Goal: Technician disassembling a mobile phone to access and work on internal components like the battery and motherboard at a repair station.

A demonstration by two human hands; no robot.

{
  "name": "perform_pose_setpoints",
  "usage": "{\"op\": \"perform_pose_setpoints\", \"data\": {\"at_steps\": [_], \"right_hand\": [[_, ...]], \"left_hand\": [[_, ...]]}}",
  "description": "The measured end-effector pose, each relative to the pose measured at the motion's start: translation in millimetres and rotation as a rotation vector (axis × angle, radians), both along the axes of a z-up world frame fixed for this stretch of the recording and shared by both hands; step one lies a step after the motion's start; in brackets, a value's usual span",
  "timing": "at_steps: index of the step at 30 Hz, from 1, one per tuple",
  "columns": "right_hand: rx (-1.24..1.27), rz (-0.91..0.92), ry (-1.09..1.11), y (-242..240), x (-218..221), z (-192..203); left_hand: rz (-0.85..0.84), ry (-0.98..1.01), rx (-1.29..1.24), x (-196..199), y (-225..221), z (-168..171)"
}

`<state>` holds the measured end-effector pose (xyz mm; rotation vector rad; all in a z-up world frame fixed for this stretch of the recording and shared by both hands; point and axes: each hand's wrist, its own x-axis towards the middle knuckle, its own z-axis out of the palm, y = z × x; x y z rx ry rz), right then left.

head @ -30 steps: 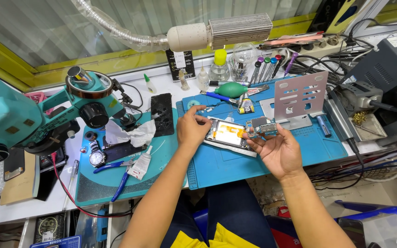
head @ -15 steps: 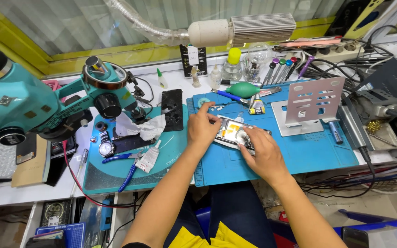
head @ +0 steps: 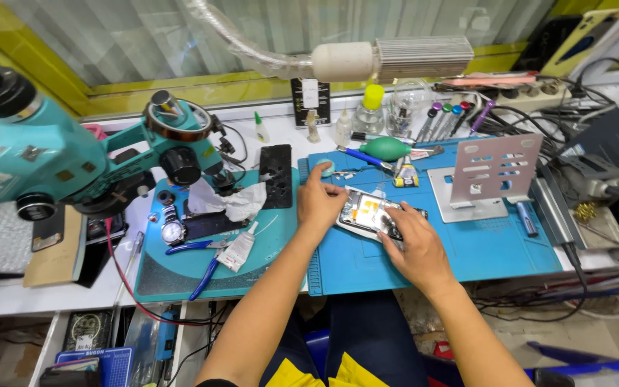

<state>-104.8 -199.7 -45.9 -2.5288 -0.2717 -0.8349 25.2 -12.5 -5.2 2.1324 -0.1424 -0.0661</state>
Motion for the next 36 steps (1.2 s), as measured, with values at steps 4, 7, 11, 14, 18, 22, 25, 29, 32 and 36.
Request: {"op": "perform_pose_setpoints", "data": {"at_steps": [4, 7, 11, 14, 18, 22, 25, 29, 32, 36], "right_hand": [[-0.029, 0.020, 0.003, -0.8, -0.3, 3.7], [-0.003, -0.016, 0.064, -3.2, 1.6, -0.6], [0.020, -0.025, 0.074, -2.1, -2.7, 2.0], [0.027, -0.021, 0.078, -1.8, -1.5, 5.8], [0.046, -0.014, 0.097, -2.9, -1.2, 2.6], [0.116, -0.030, 0.068, 8.9, -11.8, 31.7], [0.405, -0.029, 0.051, 25.3, -15.6, 66.2], [1.264, 0.187, 0.222, 42.5, -21.0, 89.6], [1.419, 0.285, 0.245, 45.9, -24.5, 99.4], [1.482, 0.350, 0.257, 41.9, -27.5, 88.1]], "left_hand": [[0.025, -0.004, -0.023, -3.8, -0.8, 4.2], [-0.054, 0.008, -0.026, -6.0, 2.0, 9.3], [-0.072, -0.010, -0.011, -2.7, 0.1, 2.4], [-0.053, 0.006, -0.012, 2.7, -1.2, -0.8], [0.020, 0.159, -0.151, 12.9, -1.7, -22.5], [0.079, 0.123, -0.451, -15.6, -1.3, 5.2], [0.061, -0.042, -0.781, -41.1, -4.7, 27.8], [-0.040, -0.480, -0.813, -83.6, 5.0, 53.6], [-0.178, -0.746, -0.795, -100.5, 13.7, 72.2], [-0.359, -1.008, -0.716, -111.7, 22.9, 86.9]]}}
